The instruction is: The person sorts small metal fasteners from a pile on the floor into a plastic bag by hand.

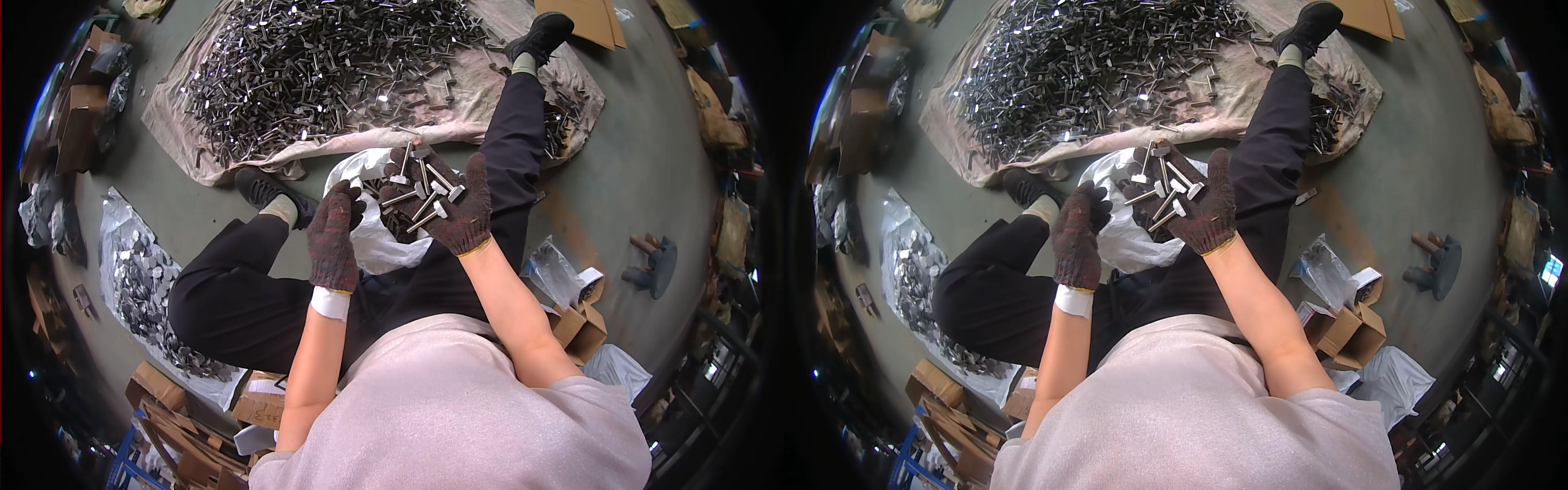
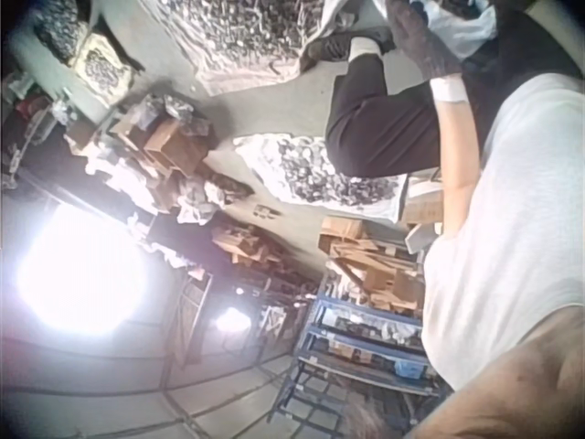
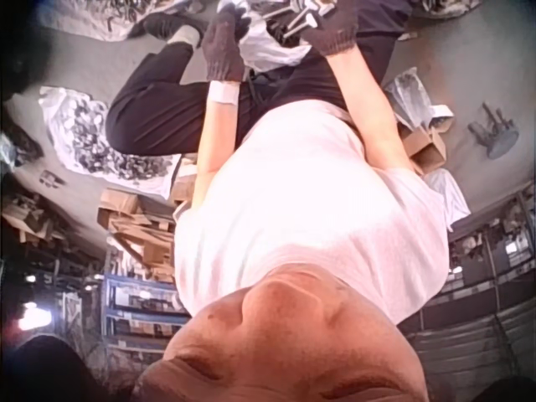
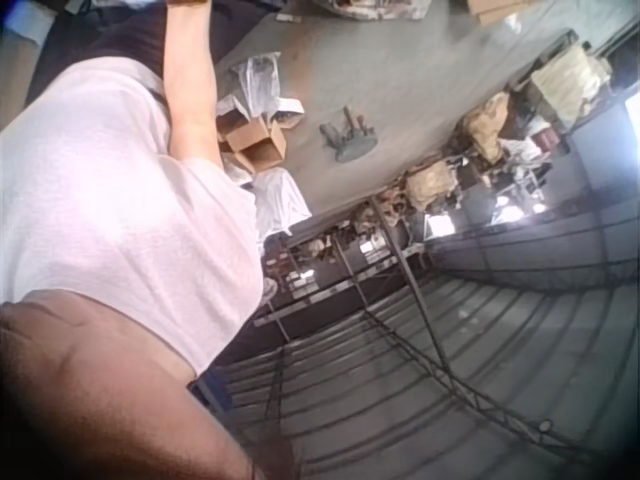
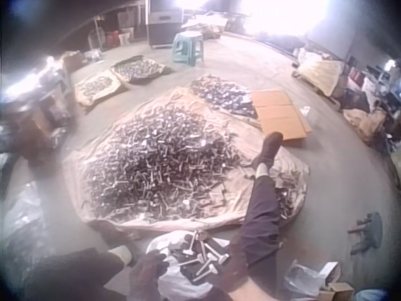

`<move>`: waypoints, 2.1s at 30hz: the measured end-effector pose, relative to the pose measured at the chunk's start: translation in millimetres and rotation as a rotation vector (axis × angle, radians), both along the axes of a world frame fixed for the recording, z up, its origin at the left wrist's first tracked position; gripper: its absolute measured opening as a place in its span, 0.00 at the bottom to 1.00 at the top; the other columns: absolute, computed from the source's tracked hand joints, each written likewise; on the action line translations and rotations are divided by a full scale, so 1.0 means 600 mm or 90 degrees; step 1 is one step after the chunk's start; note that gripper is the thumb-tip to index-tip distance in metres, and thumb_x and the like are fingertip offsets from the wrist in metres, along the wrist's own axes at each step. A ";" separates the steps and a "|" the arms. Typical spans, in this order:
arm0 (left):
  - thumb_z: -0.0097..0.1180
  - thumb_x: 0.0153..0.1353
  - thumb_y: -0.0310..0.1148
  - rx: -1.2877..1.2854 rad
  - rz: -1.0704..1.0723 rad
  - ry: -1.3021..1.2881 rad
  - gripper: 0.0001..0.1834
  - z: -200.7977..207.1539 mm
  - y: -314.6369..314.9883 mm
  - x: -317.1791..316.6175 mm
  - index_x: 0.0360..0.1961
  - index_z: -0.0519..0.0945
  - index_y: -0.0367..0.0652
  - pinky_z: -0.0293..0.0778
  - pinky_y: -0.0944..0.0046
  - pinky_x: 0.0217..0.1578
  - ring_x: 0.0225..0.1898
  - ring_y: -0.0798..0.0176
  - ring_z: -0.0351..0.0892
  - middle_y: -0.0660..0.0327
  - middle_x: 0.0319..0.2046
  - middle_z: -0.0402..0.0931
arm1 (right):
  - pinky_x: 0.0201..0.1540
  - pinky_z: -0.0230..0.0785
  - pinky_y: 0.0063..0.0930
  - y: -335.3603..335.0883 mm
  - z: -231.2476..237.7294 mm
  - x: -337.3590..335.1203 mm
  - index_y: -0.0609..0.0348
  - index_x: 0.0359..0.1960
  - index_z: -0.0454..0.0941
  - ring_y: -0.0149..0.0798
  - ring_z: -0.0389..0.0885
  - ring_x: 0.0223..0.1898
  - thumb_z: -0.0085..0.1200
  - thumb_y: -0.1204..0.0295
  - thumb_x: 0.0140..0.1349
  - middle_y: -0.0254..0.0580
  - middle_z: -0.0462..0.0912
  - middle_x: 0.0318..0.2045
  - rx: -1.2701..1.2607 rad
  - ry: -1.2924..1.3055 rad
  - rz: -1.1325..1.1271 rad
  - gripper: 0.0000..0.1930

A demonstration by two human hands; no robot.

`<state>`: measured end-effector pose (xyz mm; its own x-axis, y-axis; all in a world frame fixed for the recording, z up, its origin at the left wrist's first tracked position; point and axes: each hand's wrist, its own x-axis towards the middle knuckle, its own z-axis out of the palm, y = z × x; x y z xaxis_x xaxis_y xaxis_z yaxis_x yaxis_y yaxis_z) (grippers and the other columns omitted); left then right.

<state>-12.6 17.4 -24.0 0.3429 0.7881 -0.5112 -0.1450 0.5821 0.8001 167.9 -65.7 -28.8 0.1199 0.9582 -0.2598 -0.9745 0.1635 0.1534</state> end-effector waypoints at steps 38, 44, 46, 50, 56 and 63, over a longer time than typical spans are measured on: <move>0.52 0.69 0.49 -0.241 -0.231 -0.056 0.26 -0.010 -0.039 0.087 0.55 0.77 0.36 0.73 0.62 0.51 0.47 0.63 0.79 0.58 0.46 0.80 | 0.34 0.73 0.30 0.104 -0.185 0.241 0.56 0.37 0.82 0.29 0.79 0.33 0.61 0.63 0.58 0.32 0.82 0.30 -0.587 -0.807 0.144 0.11; 0.51 0.69 0.49 -0.313 -0.183 -0.005 0.26 -0.049 -0.033 0.094 0.55 0.77 0.36 0.74 0.62 0.48 0.45 0.61 0.80 0.56 0.44 0.80 | 0.66 0.62 0.45 0.219 -0.244 0.212 0.37 0.71 0.56 0.56 0.60 0.69 0.63 0.50 0.52 0.49 0.57 0.71 -0.730 -1.580 0.722 0.44; 0.50 0.70 0.48 -0.320 -0.191 0.002 0.25 -0.043 -0.027 0.104 0.55 0.77 0.36 0.75 0.62 0.48 0.45 0.61 0.80 0.56 0.44 0.81 | 0.68 0.55 0.55 0.272 -0.242 0.219 0.34 0.73 0.51 0.60 0.50 0.73 0.63 0.48 0.51 0.49 0.48 0.74 -0.711 -1.550 0.852 0.48; 0.50 0.71 0.43 -0.350 -0.194 0.009 0.23 -0.048 -0.020 0.119 0.56 0.77 0.33 0.75 0.63 0.50 0.45 0.63 0.80 0.54 0.45 0.81 | 0.70 0.52 0.52 0.360 -0.266 0.281 0.35 0.73 0.52 0.63 0.46 0.73 0.63 0.44 0.50 0.57 0.45 0.74 -0.764 -1.537 0.738 0.49; 0.48 0.70 0.50 -0.382 -0.201 0.010 0.27 -0.074 -0.015 0.110 0.57 0.75 0.36 0.74 0.59 0.53 0.49 0.59 0.79 0.53 0.47 0.79 | 0.66 0.50 0.69 0.453 -0.315 0.318 0.29 0.74 0.47 0.61 0.37 0.75 0.60 0.39 0.51 0.52 0.38 0.76 -0.849 -1.490 0.577 0.50; 0.50 0.69 0.53 -0.432 -0.178 0.025 0.30 -0.072 0.004 0.111 0.57 0.74 0.35 0.74 0.59 0.53 0.48 0.58 0.79 0.53 0.47 0.79 | 0.67 0.56 0.57 0.388 -0.340 0.177 0.36 0.69 0.63 0.68 0.54 0.70 0.56 0.48 0.56 0.61 0.56 0.70 -0.670 -1.738 0.550 0.37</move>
